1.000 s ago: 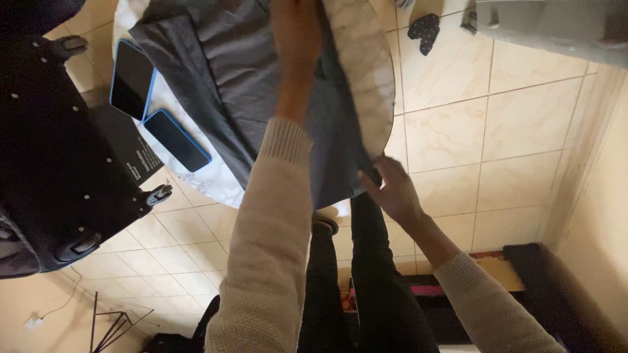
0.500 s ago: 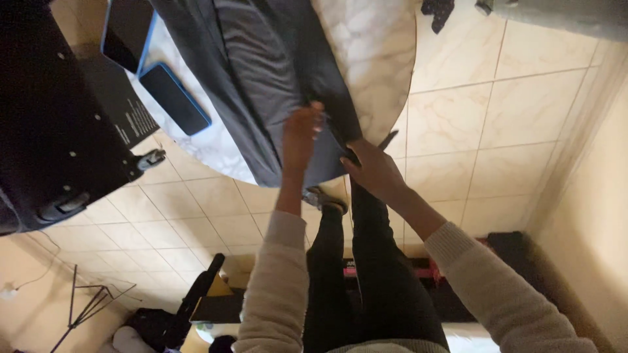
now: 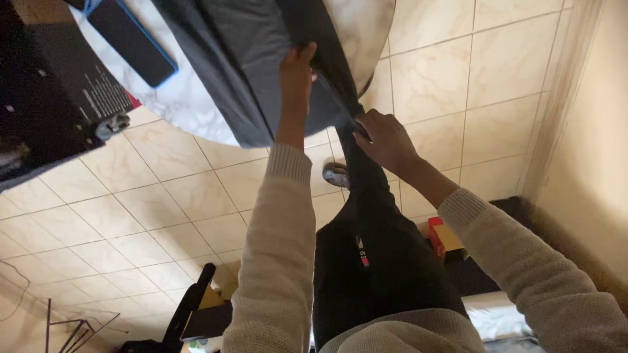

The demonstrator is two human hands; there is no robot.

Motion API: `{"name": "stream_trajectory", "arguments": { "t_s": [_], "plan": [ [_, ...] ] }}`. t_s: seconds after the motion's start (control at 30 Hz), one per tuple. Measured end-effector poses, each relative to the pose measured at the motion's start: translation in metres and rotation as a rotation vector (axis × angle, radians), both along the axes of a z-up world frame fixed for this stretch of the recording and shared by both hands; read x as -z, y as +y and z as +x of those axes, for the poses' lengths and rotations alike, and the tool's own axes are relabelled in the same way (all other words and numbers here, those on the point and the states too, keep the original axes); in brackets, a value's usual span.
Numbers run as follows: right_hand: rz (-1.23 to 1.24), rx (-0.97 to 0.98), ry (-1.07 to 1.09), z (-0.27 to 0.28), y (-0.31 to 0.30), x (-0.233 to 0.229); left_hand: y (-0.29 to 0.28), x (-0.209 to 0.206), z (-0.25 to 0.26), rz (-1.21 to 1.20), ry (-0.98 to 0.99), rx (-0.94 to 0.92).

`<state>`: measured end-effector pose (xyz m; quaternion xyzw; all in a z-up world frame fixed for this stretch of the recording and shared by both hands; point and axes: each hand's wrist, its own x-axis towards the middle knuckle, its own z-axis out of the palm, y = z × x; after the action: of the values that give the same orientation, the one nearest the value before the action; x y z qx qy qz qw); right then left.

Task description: The person folds a black t-shirt on a table and places it into a suitcase, then buttons and folds a blue plaid shirt.

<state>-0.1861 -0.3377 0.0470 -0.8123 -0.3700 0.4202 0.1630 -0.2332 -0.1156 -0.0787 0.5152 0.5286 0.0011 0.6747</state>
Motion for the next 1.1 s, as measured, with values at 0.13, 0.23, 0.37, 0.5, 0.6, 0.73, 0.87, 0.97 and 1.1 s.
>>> {"name": "stream_trajectory", "arguments": {
  "t_s": [0.13,0.23,0.37,0.5,0.6,0.73,0.87,0.97,1.1],
  "plan": [
    [0.213,0.128,0.058,-0.042,-0.011,-0.003,-0.012,-0.033,-0.012,-0.139,-0.043,-0.016],
    [0.336,0.223,0.035,-0.058,-0.006,0.005,-0.041,-0.016,-0.036,-0.218,0.135,0.106],
    [0.231,0.254,0.208,-0.074,-0.006,0.003,-0.094,0.042,-0.096,-0.103,0.202,0.244],
    [0.158,0.211,0.354,-0.080,-0.026,0.009,-0.124,0.032,-0.125,0.219,0.177,0.409],
    [0.134,0.271,0.272,-0.071,-0.043,0.026,-0.138,0.014,-0.139,0.284,0.043,0.348],
    [0.103,0.301,0.252,-0.043,-0.040,0.043,-0.156,0.065,-0.216,0.445,0.139,0.973],
    [0.038,0.390,0.268,-0.007,-0.023,0.077,-0.127,0.112,-0.306,0.241,0.129,0.557],
    [0.157,0.410,0.319,0.014,-0.014,0.104,-0.065,0.074,-0.308,0.271,0.062,0.142],
    [0.069,0.482,0.734,0.031,0.012,0.084,0.007,-0.027,-0.263,0.108,-0.025,-0.256]
  ]
}}
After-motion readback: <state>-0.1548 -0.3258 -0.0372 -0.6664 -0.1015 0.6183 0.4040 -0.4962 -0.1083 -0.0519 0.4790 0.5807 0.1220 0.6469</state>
